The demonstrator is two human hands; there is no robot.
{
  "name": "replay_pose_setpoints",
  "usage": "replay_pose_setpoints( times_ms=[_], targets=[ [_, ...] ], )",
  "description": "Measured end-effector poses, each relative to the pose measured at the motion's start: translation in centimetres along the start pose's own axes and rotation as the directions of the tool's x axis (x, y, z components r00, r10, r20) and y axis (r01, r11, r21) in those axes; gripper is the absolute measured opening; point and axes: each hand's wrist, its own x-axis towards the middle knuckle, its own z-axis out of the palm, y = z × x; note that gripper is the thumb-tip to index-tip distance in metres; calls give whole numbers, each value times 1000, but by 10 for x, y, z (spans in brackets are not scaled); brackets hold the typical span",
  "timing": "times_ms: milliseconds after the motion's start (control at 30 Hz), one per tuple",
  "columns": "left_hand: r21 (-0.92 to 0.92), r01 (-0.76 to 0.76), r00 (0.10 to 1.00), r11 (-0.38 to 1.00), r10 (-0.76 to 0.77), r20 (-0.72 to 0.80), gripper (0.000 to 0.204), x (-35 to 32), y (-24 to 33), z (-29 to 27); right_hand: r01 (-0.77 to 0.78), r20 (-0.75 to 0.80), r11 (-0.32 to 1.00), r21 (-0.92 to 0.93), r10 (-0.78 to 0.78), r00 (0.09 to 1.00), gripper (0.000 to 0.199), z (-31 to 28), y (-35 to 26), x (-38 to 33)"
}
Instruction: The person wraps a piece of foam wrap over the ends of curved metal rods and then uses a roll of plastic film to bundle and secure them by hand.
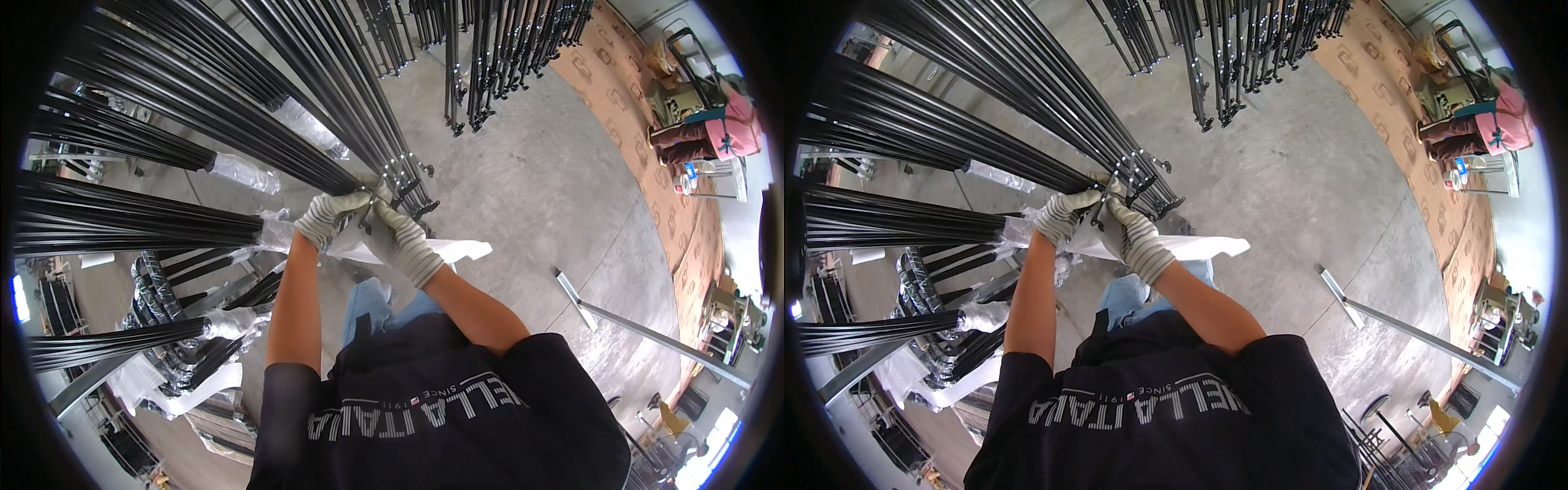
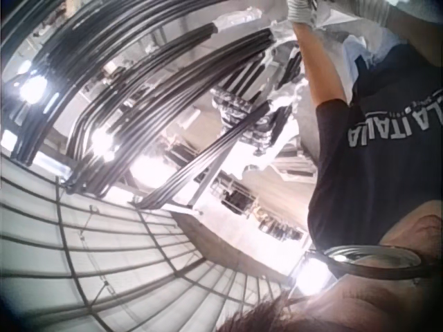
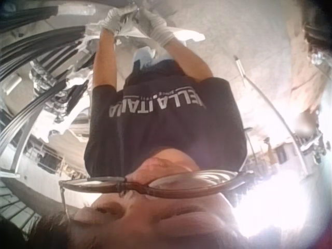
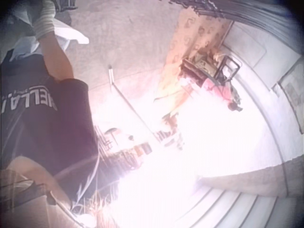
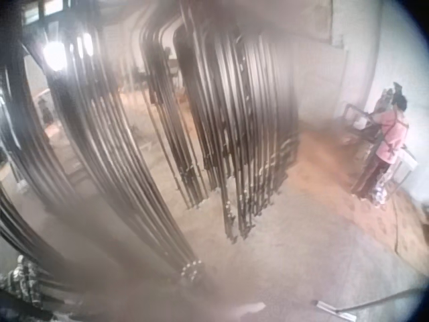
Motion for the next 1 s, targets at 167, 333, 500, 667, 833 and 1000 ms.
replay_pose_setpoints(
  times_ms=[167,333,500,667,833,1000],
  targets=[
    [118,-2,999,993,-4,49,26,13,5,-8,73,-39,978,197,-67,997,14,-49,-1,22],
    [-24,-62,998,998,62,13,26,10,-11,-22,193,-368,850,490,2,930,12,-16,-14,13],
    [-104,-84,992,991,74,-99,25,8,-13,-13,237,-562,959,153,-113,819,9,5,-19,13],
    [-5,-2,992,1000,1,-125,15,-1,-5,-21,6,-478,859,-513,-291,829,12,21,-30,13],
    [4,5,993,1000,-5,-116,15,3,-11,-30,-237,-36,-311,-920,-536,843,19,31,-28,1],
    [-47,-14,988,999,6,-155,16,2,-13,-28,75,453,-692,-718,-382,806,28,32,-16,-11]
  ],
)
